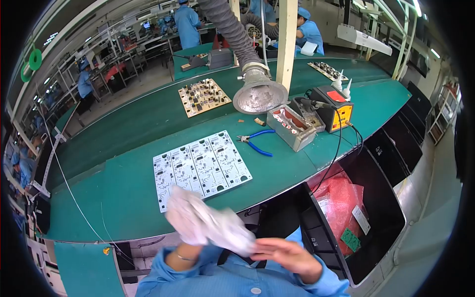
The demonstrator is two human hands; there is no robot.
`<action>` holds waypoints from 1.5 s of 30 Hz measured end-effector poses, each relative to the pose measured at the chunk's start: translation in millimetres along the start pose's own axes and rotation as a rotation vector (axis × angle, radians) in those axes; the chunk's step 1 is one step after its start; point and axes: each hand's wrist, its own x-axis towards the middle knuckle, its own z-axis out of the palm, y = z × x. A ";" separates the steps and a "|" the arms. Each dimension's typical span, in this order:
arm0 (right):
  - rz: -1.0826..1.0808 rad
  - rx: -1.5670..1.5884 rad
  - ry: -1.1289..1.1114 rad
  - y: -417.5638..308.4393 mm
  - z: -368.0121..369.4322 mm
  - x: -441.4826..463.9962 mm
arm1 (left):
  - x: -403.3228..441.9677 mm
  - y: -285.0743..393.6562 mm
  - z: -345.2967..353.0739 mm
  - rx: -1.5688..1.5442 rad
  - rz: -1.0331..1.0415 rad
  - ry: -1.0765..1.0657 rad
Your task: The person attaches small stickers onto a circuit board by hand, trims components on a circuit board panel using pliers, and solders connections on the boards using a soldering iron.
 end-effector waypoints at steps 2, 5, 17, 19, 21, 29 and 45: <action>-0.179 0.140 0.228 15.3 -6.0 -4.0 | 28.4 31.1 -10.7 0.189 -0.116 -0.154; -0.400 0.070 0.412 29.1 19.5 14.6 | 4.1 55.7 57.1 -0.055 0.336 -0.054; -0.664 -0.976 1.232 35.0 -41.2 7.2 | -44.9 40.4 110.2 -1.177 -0.107 -0.457; -0.713 -0.954 1.260 30.9 -43.7 12.3 | -39.7 39.3 97.2 -0.808 0.209 -0.366; -0.714 -0.578 1.300 24.8 -53.3 19.5 | -35.6 37.8 72.5 -0.670 0.140 -0.604; -0.718 -0.532 0.851 -8.8 -10.8 71.2 | 32.6 48.1 -10.8 -0.419 0.155 -0.762; -0.687 -1.091 1.226 -46.7 -133.3 131.2 | 322.9 -285.4 -61.5 0.865 0.305 -0.085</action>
